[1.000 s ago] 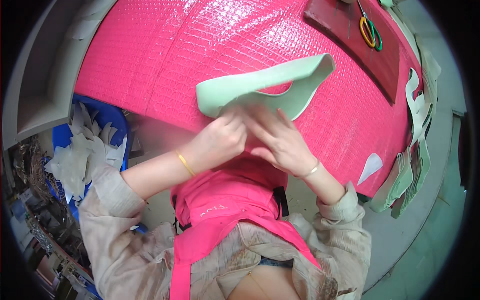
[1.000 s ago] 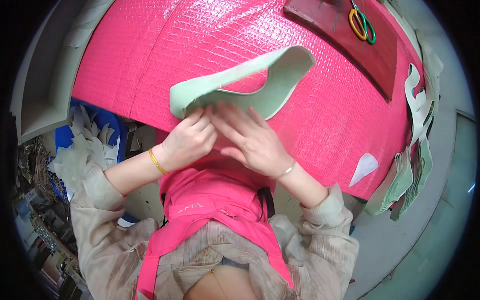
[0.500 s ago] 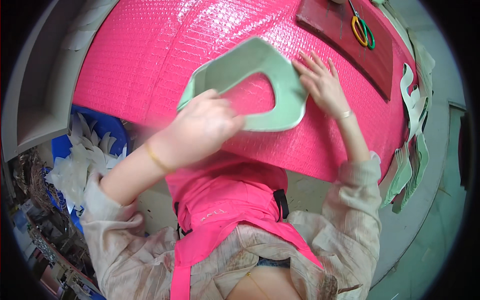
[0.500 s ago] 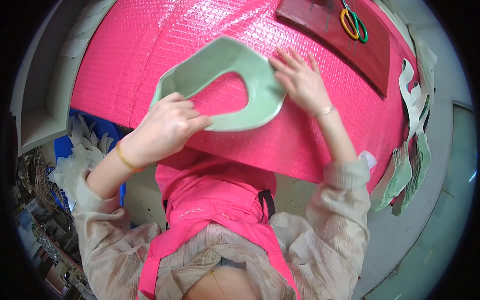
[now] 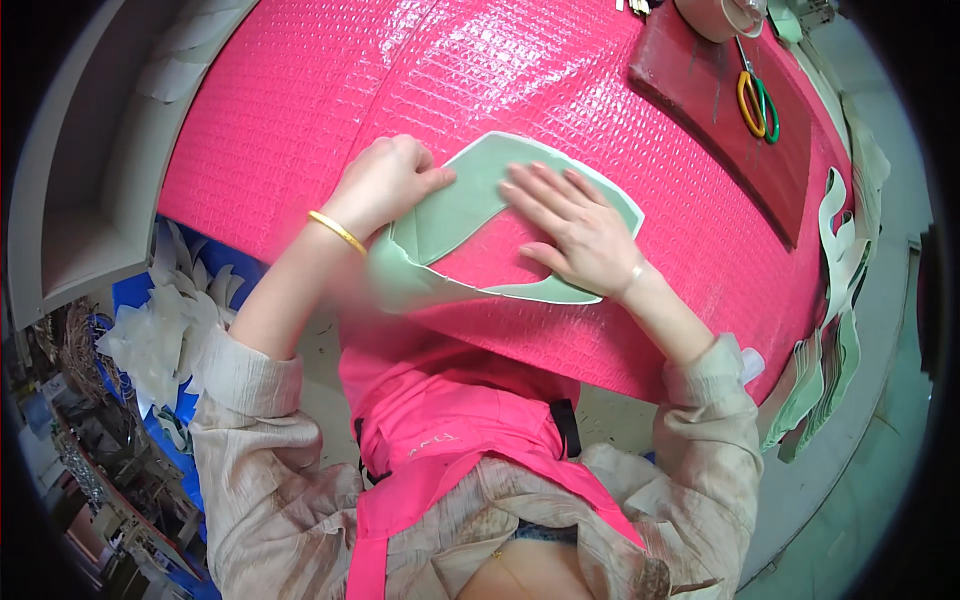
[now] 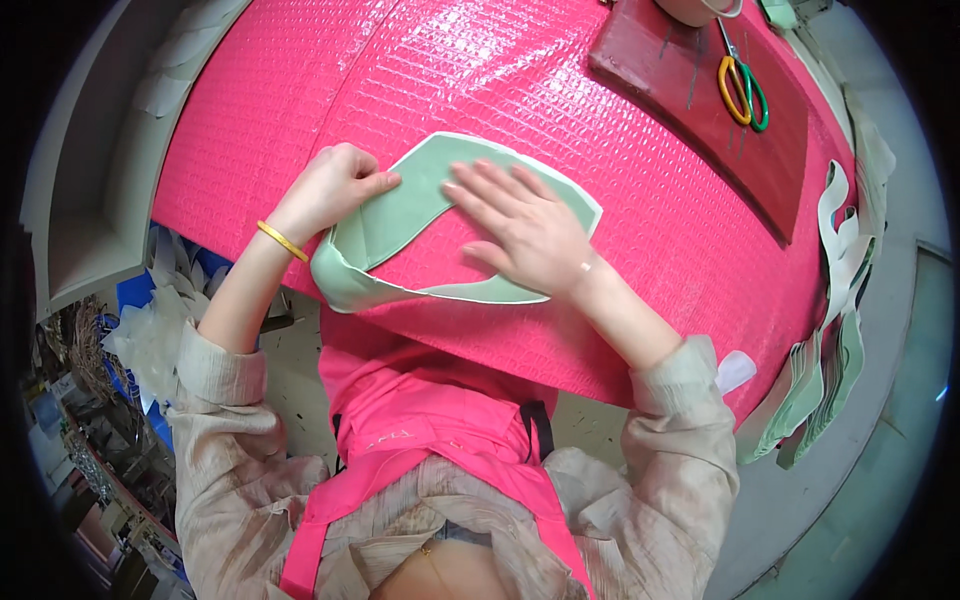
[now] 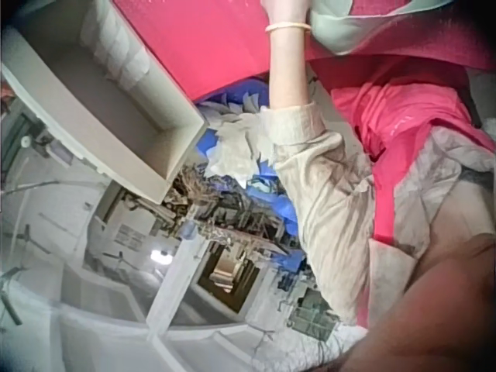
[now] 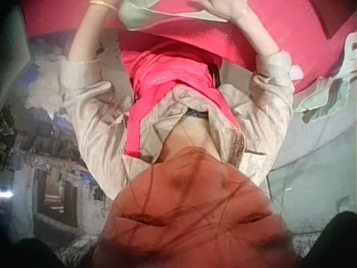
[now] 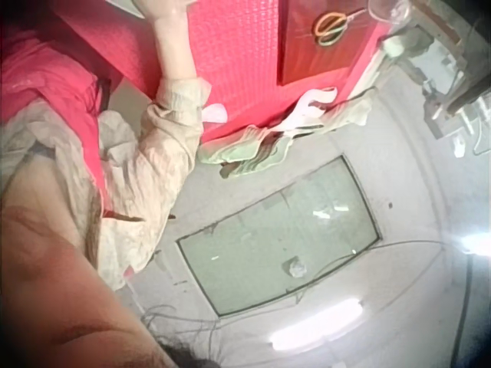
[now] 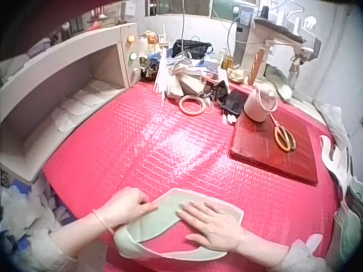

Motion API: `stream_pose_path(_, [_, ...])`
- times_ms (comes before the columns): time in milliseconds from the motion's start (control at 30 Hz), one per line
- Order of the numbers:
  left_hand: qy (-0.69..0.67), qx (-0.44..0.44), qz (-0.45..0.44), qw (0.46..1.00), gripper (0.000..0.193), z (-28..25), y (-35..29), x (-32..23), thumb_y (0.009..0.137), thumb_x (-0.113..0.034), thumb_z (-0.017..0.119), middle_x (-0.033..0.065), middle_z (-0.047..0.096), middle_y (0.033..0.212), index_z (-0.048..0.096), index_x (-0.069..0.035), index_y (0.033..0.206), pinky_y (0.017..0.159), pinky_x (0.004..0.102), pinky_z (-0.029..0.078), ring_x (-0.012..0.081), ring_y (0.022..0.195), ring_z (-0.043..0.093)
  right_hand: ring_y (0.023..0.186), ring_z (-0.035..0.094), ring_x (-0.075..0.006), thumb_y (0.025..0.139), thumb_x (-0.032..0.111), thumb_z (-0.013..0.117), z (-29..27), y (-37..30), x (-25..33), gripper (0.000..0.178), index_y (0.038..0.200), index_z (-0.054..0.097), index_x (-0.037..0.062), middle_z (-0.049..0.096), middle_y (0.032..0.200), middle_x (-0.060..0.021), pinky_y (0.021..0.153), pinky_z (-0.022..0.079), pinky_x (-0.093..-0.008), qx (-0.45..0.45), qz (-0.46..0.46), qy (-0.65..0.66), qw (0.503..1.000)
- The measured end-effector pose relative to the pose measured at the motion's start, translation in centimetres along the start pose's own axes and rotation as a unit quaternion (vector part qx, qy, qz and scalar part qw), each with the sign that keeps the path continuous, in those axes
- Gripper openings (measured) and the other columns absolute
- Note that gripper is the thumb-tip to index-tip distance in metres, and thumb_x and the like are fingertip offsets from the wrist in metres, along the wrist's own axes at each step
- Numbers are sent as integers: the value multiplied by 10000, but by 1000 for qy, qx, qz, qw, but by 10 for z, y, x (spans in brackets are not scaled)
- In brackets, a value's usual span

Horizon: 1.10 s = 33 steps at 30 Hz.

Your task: The person assembles shoe components by hand on a pink work surface. They pick up a white shoe upper and a green insole, align them, and press the edges together to secure the fit. The person repeats this process with a second pair of components, handling each item individually and inspecting the seams.

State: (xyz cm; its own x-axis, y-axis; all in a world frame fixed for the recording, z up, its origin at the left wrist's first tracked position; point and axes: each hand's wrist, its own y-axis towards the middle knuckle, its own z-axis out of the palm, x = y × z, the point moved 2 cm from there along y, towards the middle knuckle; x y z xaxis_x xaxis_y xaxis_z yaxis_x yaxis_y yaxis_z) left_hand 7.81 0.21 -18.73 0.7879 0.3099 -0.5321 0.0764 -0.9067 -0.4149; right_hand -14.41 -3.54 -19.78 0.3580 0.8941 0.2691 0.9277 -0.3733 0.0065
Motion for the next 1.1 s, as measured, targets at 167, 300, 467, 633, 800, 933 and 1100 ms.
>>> stream_pose_path(167, [15, -22, 47, 999, 324, 1, -4, 1, 795, -275, 603, 188, 518, 578, 598, 33, 693, 525, 389, 397, 273, 538, 545, 1306, 273, -173, 893, 434, 373, 6, 33, -7, 545, 1381, 281, 210, 303, 1418, 19, 1082, 172, -403, -6, -36, -31, 999])
stream_pose_path(300, [47, -19, 14, 999, 268, -8, -21, -4, 777, -258, 629, 182, 571, 711, 612, 4, 833, 568, 376, 429, 286, 646, 582, 1316, 252, -226, 900, 423, 361, -1, 20, -31, 482, 1366, 297, 316, 273, 1433, 25, 1074, 147, -474, -27, 61, -81, 994])
stream_pose_path(467, [-4, -265, 365, 892, 600, 3, -75, -89, 625, -241, 745, 143, 556, 1069, 514, -64, 1149, 775, 373, 466, 315, 911, 567, 1320, 241, -269, 898, 364, 410, 4, -36, -48, 451, 1342, 334, 354, 229, 1450, -32, 1058, 157, -511, -91, 206, -105, 969])
stream_pose_path(633, [172, -174, 342, 907, 193, 44, -70, -123, 748, -177, 627, 136, 588, 597, 634, -1, 826, 504, 356, 482, 297, 534, 597, 1244, 375, -285, 880, 153, 489, -43, -53, -38, 481, 1339, 357, 91, 352, 1372, -141, 1013, 310, -405, -327, 194, 90, 921])
stream_pose_path(800, [-576, -66, 200, 789, 273, 2, -55, -115, 862, -247, 567, 59, 647, 815, 612, -19, 1007, 643, 294, 497, 172, 712, 624, 1033, 531, -257, 867, 131, 512, -89, -59, 45, 426, 1250, 412, -24, 502, 1181, -205, 889, 403, -303, -439, 185, 373, 796])
stream_pose_path(933, [-768, -90, 114, 624, 310, 26, -46, -82, 882, -253, 559, 30, 621, 923, 568, -20, 1086, 724, 247, 473, 105, 809, 589, 693, 589, -274, 850, 172, 553, -72, -17, 57, 281, 1037, 538, -37, 571, 768, -213, 651, 448, -317, -235, 233, 331, 884])
stream_pose_path(1100, [-681, -157, 127, 704, 251, 1, -38, -61, 863, -260, 593, 11, 622, 783, 629, -21, 929, 588, 207, 452, 61, 658, 562, 538, 553, -279, 850, 230, 554, -66, 3, 58, 280, 772, 586, -36, 484, 585, -206, 535, 411, -364, -111, 227, 372, 893])
